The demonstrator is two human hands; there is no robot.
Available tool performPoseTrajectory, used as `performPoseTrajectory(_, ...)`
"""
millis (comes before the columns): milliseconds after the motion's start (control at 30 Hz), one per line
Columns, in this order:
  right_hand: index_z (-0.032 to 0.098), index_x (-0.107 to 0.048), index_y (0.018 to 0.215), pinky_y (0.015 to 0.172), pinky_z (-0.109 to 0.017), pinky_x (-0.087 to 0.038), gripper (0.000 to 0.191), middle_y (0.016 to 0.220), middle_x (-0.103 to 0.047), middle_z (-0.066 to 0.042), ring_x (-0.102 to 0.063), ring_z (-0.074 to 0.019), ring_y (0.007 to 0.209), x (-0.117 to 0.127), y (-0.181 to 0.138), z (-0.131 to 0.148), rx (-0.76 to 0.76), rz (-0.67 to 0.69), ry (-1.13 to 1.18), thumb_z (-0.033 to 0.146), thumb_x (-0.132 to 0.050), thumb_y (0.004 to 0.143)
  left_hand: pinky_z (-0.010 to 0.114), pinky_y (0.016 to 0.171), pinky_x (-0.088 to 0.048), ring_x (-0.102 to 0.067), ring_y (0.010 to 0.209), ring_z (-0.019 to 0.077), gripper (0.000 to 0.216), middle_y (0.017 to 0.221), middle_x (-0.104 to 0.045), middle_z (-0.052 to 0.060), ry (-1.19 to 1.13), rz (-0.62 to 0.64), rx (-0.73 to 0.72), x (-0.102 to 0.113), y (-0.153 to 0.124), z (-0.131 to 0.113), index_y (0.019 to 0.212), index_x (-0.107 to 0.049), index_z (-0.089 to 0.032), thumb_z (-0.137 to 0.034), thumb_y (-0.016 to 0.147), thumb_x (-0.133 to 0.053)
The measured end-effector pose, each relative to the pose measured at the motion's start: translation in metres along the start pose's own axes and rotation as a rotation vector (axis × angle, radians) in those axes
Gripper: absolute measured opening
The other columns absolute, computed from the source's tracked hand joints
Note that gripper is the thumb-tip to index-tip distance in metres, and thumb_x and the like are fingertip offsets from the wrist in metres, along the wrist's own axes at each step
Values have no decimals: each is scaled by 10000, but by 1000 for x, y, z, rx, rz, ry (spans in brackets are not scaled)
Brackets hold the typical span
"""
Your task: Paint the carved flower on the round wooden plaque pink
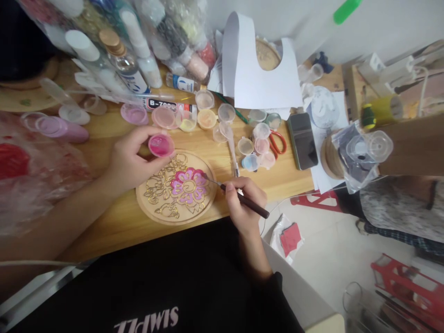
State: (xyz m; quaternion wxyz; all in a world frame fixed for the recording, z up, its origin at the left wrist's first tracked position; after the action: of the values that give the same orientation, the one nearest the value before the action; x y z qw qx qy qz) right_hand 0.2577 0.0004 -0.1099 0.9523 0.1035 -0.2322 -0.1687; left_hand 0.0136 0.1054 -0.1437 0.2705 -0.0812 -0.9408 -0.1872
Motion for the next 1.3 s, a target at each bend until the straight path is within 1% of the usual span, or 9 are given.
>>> performPoseTrajectory(133, 244, -720, 768, 544, -295, -589, 189, 650, -764, 22, -724, -163, 561, 1, -1, -1, -4, 5, -38, 296, -710, 949, 280, 826, -636, -729, 909, 191, 237, 1031, -782, 20, 3, 10, 9, -1, 0, 0, 1094, -693, -226, -214, 865, -752)
performPoseTrajectory(300, 239, -723, 752, 518, -285, -563, 198, 644, -761, 21, -709, -156, 545, 2, -2, 0, -4, 8, -59, 301, -721, 940, 282, 848, -630, -733, 927, 191, 251, 1052, -777, 21, 6, 16, 10, -1, 0, 1, 1118, -688, -224, -199, 877, -753)
performPoseTrajectory(433, 234, -725, 760, 526, -267, -560, 183, 649, -765, 29, -711, -143, 542, 2, -2, 1, 5, 18, -29, 265, -722, 940, 293, 865, -630, -745, 930, 192, 264, 1067, -781, 28, -2, 2, -19, 1, 0, -2, 1128, -688, -217, -182, 876, -758)
performPoseTrajectory(567, 237, -719, 759, 524, -276, -565, 189, 653, -767, 24, -715, -154, 545, 2, -3, -1, -17, 31, -25, 286, -728, 941, 304, 878, -633, -757, 945, 198, 266, 1084, -787, 30, -11, -13, -34, 2, 0, -2, 1124, -682, -217, -175, 873, -759)
performPoseTrajectory(733, 241, -728, 773, 535, -270, -569, 159, 670, -771, 31, -719, -149, 562, 5, -4, 0, -8, 17, -7, 245, -733, 932, 301, 860, -641, -764, 948, 193, 255, 1094, -806, 27, -19, -37, -76, 3, 0, -5, 1108, -688, -219, -210, 863, -756)
performPoseTrajectory(900, 237, -727, 765, 527, -284, -567, 179, 662, -762, 22, -708, -156, 556, 6, -5, -4, -33, 15, -41, 288, -726, 936, 293, 835, -635, -755, 925, 171, 257, 1080, -800, 8, -21, -47, -98, 4, -1, -6, 1109, -682, -232, -188, 868, -758)
performPoseTrajectory(1033, 238, -722, 759, 519, -283, -557, 192, 647, -753, 23, -695, -153, 539, 4, -5, -4, -41, 21, -27, 304, -727, 939, 307, 836, -626, -740, 923, 172, 236, 1082, -787, 3, -1, -5, -69, 1, 0, -3, 1114, -670, -221, -199, 891, -744)
performPoseTrajectory(1200, 237, -720, 753, 512, -259, -547, 185, 634, -752, 37, -688, -136, 518, 3, -4, -3, -47, 22, 7, 265, -735, 935, 309, 854, -624, -752, 941, 191, 249, 1084, -784, 11, -10, -8, -51, 2, -1, -2, 1103, -660, -246, -193, 879, -757)
performPoseTrajectory(1300, 234, -716, 747, 483, -263, -529, 201, 611, -738, 33, -678, -140, 498, 3, -4, -5, -73, 11, -4, 299, -728, 936, 310, 865, -631, -752, 955, 196, 264, 1104, -794, 11, 24, 14, -19, 0, 0, 1, 1113, -667, -251, -192, 874, -760)
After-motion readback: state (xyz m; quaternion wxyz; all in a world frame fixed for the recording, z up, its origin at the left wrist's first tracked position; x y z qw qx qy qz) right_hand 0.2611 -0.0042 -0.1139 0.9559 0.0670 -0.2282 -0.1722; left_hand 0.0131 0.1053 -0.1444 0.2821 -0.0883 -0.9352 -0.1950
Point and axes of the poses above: each hand's wrist, its own y-axis towards the middle knuckle, its own x-axis out of the back of the hand, z = x × y, the point moved 9 cm from there along y, towards the middle knuckle
